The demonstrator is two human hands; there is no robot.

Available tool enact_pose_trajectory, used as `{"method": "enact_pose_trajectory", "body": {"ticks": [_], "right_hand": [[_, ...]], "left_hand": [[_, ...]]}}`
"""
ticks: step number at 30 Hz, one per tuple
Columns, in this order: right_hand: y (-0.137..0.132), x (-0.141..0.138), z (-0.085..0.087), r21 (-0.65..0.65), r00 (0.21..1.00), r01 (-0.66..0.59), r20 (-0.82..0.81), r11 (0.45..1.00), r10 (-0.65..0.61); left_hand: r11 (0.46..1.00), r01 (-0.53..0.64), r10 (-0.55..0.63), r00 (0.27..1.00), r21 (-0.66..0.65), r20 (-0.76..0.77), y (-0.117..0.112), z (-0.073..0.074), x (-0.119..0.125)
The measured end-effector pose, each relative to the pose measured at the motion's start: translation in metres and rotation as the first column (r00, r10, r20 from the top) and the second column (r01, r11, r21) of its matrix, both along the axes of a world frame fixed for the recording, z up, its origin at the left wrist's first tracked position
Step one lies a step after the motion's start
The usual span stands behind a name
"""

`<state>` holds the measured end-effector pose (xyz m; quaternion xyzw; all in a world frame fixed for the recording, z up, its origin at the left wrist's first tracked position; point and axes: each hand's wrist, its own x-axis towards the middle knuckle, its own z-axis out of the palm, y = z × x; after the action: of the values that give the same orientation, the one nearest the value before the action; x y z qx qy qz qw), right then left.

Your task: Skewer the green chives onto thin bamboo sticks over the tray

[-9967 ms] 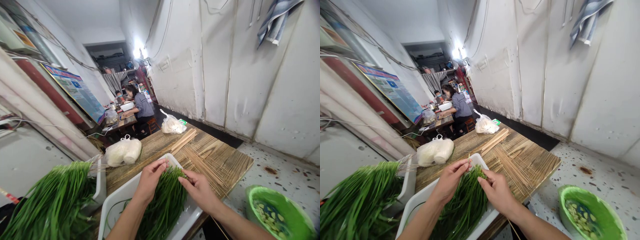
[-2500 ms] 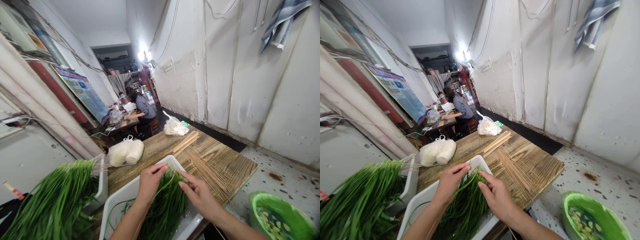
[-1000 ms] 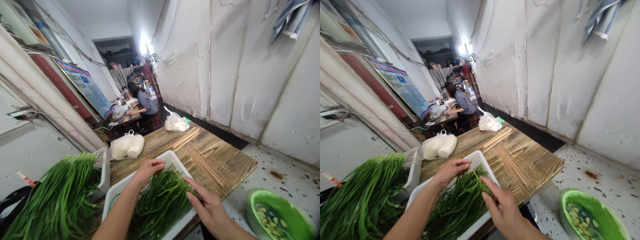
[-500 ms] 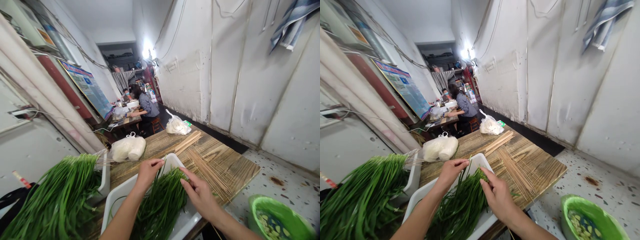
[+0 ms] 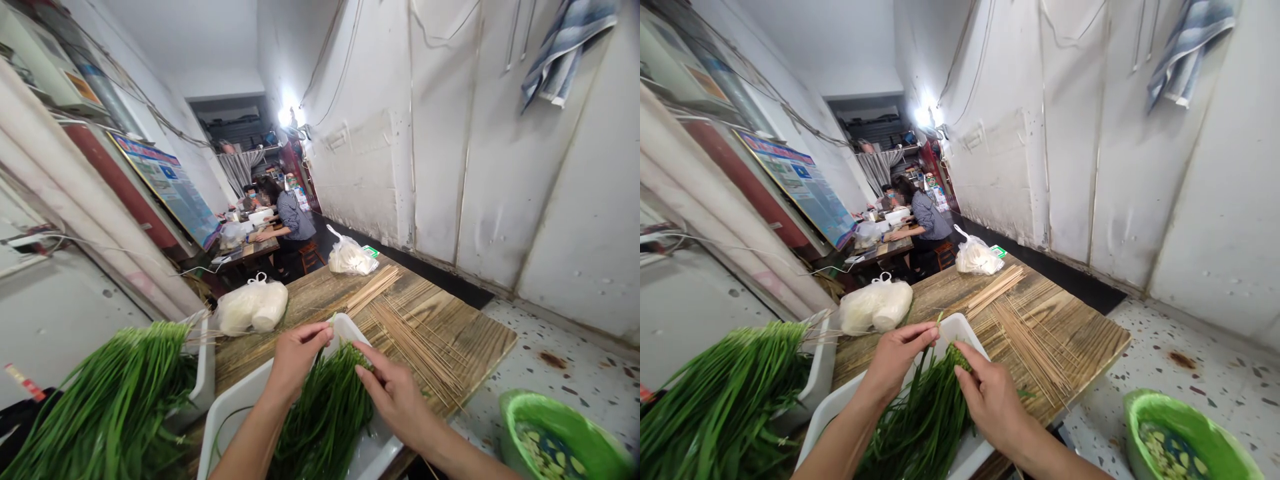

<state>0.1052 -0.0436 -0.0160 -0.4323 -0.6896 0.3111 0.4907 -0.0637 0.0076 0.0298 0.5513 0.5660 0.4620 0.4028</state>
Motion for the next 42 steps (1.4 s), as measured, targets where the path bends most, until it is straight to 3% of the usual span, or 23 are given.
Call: {"method": "enact_pose_trajectory", "body": {"ticks": [12,42], "right_hand": [[-0.0001,0.0002,0.0011,0.014,1.0,0.008,-0.013,1.0,-0.008],[0.0001,0.0005,-0.0059,-0.052,0.998,-0.029,-0.054,0.998,0.026]], "left_hand": [[1.0,0.003,-0.002,0.997,0.013,-0.073,0.0016,-0.0043,-0.0022],[0.999,0.021,-0.018,0.997,0.049,-0.077,-0.0012,-0.0019,0.002]]}}
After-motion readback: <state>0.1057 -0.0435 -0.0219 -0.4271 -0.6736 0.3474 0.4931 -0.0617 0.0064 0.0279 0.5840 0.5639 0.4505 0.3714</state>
